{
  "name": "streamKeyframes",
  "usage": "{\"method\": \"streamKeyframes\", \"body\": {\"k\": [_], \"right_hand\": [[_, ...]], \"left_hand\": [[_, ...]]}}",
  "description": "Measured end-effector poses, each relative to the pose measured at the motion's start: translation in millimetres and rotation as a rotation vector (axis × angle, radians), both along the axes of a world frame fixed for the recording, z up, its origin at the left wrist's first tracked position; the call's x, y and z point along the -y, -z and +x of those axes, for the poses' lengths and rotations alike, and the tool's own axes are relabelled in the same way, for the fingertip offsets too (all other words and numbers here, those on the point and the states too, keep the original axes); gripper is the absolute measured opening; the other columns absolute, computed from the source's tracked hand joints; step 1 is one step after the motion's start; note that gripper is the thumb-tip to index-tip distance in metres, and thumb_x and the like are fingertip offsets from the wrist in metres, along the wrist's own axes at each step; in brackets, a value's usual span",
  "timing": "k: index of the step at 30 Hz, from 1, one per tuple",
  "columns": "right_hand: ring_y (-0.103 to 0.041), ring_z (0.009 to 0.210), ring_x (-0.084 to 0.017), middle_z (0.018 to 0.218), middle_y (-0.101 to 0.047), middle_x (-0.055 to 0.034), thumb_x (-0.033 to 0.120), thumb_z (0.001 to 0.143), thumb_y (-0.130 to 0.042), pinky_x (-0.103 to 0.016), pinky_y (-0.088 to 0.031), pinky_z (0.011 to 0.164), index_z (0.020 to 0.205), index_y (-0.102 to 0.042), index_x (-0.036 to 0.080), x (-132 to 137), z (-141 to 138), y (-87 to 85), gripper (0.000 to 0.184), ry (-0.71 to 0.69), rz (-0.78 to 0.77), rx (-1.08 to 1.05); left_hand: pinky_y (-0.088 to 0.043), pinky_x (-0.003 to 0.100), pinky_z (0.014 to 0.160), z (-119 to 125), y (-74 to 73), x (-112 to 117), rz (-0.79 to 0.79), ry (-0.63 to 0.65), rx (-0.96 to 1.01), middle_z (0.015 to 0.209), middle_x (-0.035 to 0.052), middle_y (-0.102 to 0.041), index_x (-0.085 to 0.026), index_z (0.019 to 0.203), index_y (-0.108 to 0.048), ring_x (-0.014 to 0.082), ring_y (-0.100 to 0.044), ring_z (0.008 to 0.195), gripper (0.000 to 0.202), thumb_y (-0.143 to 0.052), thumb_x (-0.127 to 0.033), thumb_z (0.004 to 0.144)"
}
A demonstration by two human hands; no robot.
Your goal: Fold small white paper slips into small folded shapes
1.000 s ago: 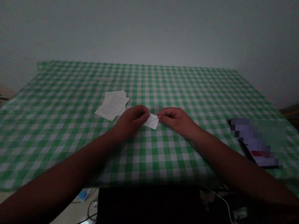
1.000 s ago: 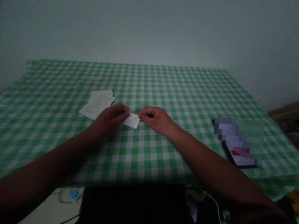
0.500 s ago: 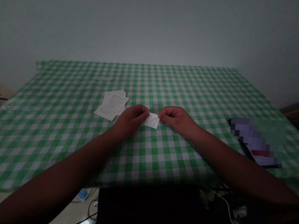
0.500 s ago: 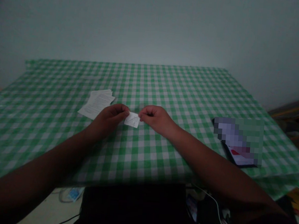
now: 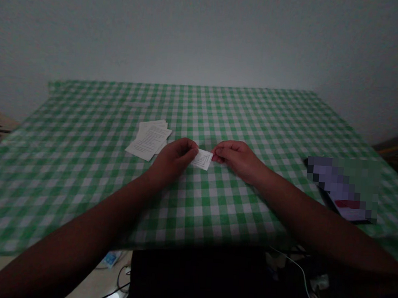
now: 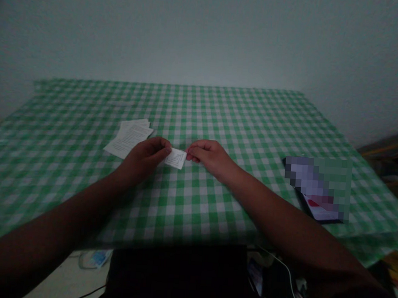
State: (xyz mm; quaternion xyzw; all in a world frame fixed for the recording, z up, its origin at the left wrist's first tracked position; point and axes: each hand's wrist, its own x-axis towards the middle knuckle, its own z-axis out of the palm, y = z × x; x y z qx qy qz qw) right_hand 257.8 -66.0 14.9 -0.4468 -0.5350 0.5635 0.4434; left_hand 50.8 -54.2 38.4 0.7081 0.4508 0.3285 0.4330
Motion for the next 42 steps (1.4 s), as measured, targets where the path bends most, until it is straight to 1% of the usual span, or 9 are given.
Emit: {"method": "streamKeyframes", "body": {"k": [5,11,21,25,28,31,36,39,42], "right_hand": [[-0.050,0.061,-0.011,0.065,-0.063,0.0018,0.028,0.076,-0.066,-0.027,-0.038,0.060,0.072,-0.070,0.020,0,2,-0.2,0.010,0.002,0.023,0.045],[-0.048,0.059,-0.011,0.062,-0.059,0.0032,0.027,0.073,-0.067,-0.027,-0.037,0.060,0.069,-0.067,0.020,4,-2,-5.4,0.008,0.001,0.014,0.113],[-0.049,0.060,-0.012,0.064,-0.059,0.0028,0.026,0.074,-0.065,-0.027,-0.038,0.058,0.068,-0.064,0.020,3,-3,-3.5,0.008,0.000,0.056,0.251],[-0.051,0.060,-0.012,0.064,-0.060,0.0020,0.025,0.075,-0.062,-0.027,-0.039,0.057,0.069,-0.064,0.020,3,-3,-4.2,0.008,0.000,0.077,0.376],[-0.054,0.062,-0.013,0.066,-0.063,0.0012,0.023,0.077,-0.060,-0.027,-0.040,0.058,0.071,-0.065,0.019,4,-4,-4.4,0.009,0.003,0.156,0.503],[-0.057,0.065,-0.014,0.071,-0.065,-0.0001,0.023,0.080,-0.059,-0.028,-0.042,0.062,0.074,-0.066,0.019,5,-4,-3.3,0.009,0.018,0.271,0.609],[-0.059,0.075,-0.016,0.080,-0.065,-0.0032,0.015,0.083,-0.056,-0.031,-0.045,0.072,0.081,-0.064,0.018,6,-4,-1.1,0.009,0.049,0.538,0.766],[-0.058,0.084,-0.019,0.085,-0.065,-0.0049,0.014,0.087,-0.054,-0.035,-0.046,0.081,0.088,-0.066,0.018,10,-4,-2.7,0.013,-0.051,0.699,0.823],[-0.057,0.091,-0.022,0.094,-0.067,-0.0084,0.013,0.091,-0.050,-0.039,-0.046,0.087,0.098,-0.068,0.017,16,-5,-6.0,0.021,-0.174,0.802,0.881]], "left_hand": [[-0.038,0.027,0.061,0,0.7,-1,0.023,-0.014,-0.021,0.072,-0.0018,-0.057,-0.018,0.081,-0.058,0.0128,-0.049,0.065,0.014,-0.056,-0.031,0.084],[-0.040,0.027,0.061,1,1.9,1,0.039,-0.003,-0.038,0.073,-0.0014,-0.059,-0.018,0.081,-0.059,0.0130,-0.051,0.065,0.014,-0.056,-0.031,0.085],[-0.045,0.032,0.070,1,3.2,1,0.098,0.001,-0.212,0.078,0.0004,-0.063,-0.020,0.081,-0.060,0.0163,-0.056,0.072,0.012,-0.054,-0.028,0.087],[-0.047,0.035,0.077,1,7.1,-3,0.126,0.011,-0.263,0.084,0.0022,-0.065,-0.021,0.083,-0.061,0.0189,-0.058,0.079,0.010,-0.054,-0.026,0.087],[-0.045,0.041,0.090,0,11.1,-6,0.200,0.018,-0.330,0.091,0.0039,-0.064,-0.021,0.082,-0.063,0.0216,-0.058,0.091,0.008,-0.057,-0.025,0.085],[-0.039,0.047,0.102,-1,16.1,-8,0.287,0.011,-0.405,0.099,0.0056,-0.062,-0.020,0.082,-0.065,0.0238,-0.056,0.101,0.008,-0.059,-0.023,0.084],[-0.040,0.050,0.099,-1,26.2,-9,0.326,-0.035,-0.497,0.109,0.0085,-0.059,-0.019,0.083,-0.068,0.0267,-0.051,0.107,0.009,-0.060,-0.023,0.084],[-0.041,0.050,0.098,-1,28.8,-8,0.334,-0.036,-0.538,0.109,0.0086,-0.059,-0.019,0.083,-0.068,0.0274,-0.051,0.107,0.009,-0.060,-0.023,0.084],[-0.042,0.049,0.097,-1,29.2,-8,0.351,-0.033,-0.556,0.110,0.0090,-0.059,-0.019,0.084,-0.068,0.0279,-0.050,0.108,0.010,-0.059,-0.023,0.085]]}}
